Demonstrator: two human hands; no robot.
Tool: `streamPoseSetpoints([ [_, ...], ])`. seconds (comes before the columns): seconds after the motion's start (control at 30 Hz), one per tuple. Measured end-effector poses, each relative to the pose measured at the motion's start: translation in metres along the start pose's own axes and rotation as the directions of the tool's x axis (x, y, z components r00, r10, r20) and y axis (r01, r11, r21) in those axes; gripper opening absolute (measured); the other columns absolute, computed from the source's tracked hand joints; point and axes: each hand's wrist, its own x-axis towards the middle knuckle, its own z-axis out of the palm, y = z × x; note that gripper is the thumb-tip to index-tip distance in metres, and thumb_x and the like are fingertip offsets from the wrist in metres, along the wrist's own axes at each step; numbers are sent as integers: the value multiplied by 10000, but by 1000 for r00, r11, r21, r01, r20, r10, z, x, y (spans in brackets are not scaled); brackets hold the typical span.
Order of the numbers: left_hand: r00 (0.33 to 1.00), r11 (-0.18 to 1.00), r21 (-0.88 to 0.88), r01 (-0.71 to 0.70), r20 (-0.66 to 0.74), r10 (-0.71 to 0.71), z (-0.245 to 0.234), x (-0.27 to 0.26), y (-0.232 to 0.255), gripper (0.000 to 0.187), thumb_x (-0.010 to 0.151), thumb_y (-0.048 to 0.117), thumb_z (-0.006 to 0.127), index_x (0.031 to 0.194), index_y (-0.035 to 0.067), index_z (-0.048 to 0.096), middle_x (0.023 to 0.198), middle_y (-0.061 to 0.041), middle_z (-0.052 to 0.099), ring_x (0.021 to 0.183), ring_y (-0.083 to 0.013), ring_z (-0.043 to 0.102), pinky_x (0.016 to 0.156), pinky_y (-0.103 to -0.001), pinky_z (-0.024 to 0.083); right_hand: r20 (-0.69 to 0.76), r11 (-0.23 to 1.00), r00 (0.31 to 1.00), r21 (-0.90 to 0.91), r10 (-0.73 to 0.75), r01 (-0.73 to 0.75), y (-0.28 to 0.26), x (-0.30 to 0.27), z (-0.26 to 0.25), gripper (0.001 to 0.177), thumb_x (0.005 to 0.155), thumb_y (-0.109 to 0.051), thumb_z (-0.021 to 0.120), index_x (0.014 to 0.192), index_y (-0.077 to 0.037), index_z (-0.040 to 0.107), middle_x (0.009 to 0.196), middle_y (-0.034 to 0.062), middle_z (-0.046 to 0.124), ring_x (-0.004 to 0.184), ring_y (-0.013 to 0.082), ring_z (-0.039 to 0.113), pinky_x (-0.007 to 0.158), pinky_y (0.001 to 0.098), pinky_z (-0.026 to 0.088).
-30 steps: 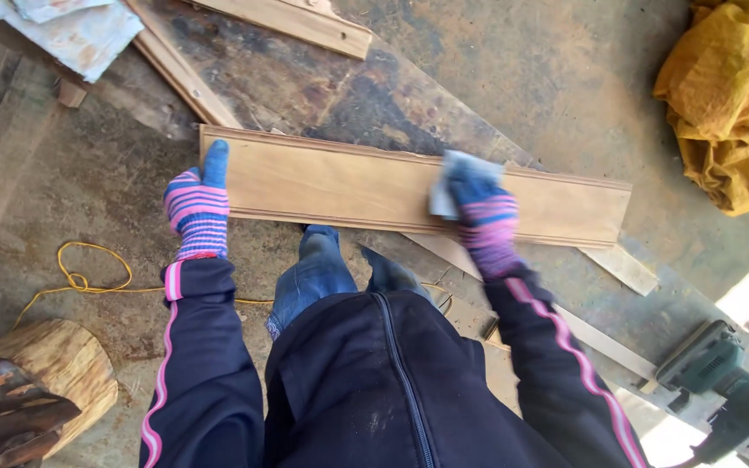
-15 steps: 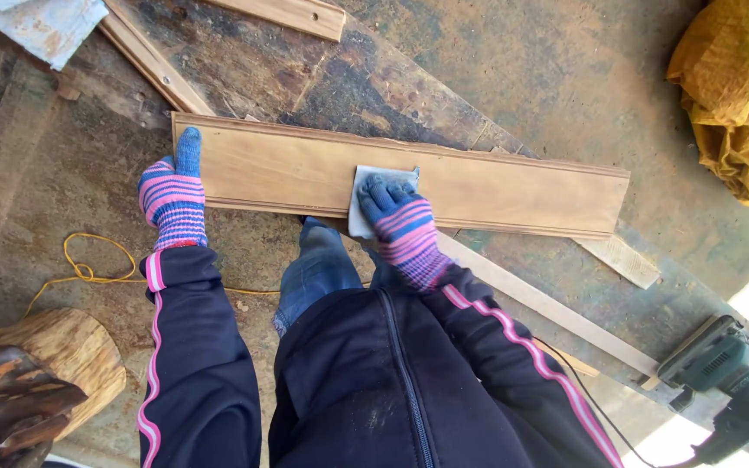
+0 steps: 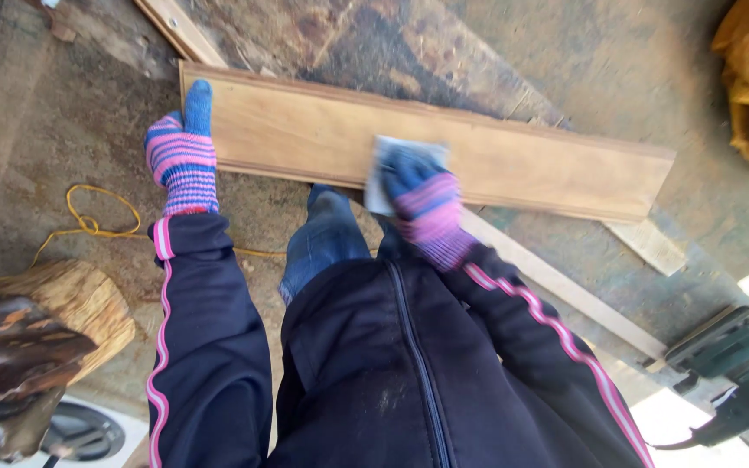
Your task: Sanding the surface of a wooden board using a hand-held piece of sandpaper.
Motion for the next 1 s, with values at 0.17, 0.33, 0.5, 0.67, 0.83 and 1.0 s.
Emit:
streamPoseSetpoints([
  [0.17, 997, 998, 4, -61, -39, 61, 15, 18, -20, 943, 944, 913, 410, 974, 35, 752, 925, -297, 663, 856, -498, 623, 777, -538, 504, 40, 998, 999, 61, 24, -26, 44, -34, -7, 343, 843, -95, 651, 1180, -107, 715, 1255, 132, 689, 1039, 365, 684, 856, 482, 579],
  [0.33, 1000, 999, 28, -15, 16, 15, 6, 10, -6, 923, 917, 914, 411, 1035, 68, 762, 947, -298, 677, 870, -491, 640, 760, -559, 506, -8, 858, 858, 16, 513, -513, 141, -147, -66, 264, 848, 38, 679, 1080, -86, 699, 1137, 146, 726, 1098, 377, 695, 961, 463, 566],
  [0.5, 999, 1000, -5, 23, 24, -23, 4, 6, -4, 960, 880, 930, 409, 1039, 52, 762, 919, -295, 683, 836, -487, 653, 759, -557, 511, -220, 865, 837, 97, 500, -492, 114, -93, -38, 440, 868, -25, 702, 1302, -80, 653, 1224, 174, 693, 1178, 396, 669, 1020, 493, 563],
  [0.67, 1000, 995, 99, -4, -24, 7, 11, 15, -13, 971, 942, 923, 381, 1023, 37, 770, 902, -305, 685, 834, -484, 657, 756, -572, 506, 137, 946, 937, -3, 321, -324, 62, 7, 27, 379, 968, -115, 602, 1347, -108, 618, 1218, 139, 671, 1005, 373, 667, 832, 488, 575],
  [0.83, 998, 985, 172, -27, -56, 37, 11, 15, -14, 957, 986, 910, 362, 1016, 46, 772, 895, -303, 687, 833, -492, 648, 741, -587, 497, -20, 980, 980, -24, 198, -199, 132, -59, -20, 397, 855, -83, 639, 1246, -147, 668, 1202, 135, 731, 923, 377, 711, 753, 469, 581],
  [1.0, 992, 992, 126, -18, -122, 34, 0, -5, 1, 936, 994, 889, 353, 1022, 46, 759, 907, -287, 696, 831, -483, 655, 740, -586, 498, -83, 878, 890, -146, 448, -456, 202, -160, -75, 374, 799, -39, 723, 1150, -165, 693, 1189, 132, 732, 1005, 364, 712, 855, 458, 588],
])
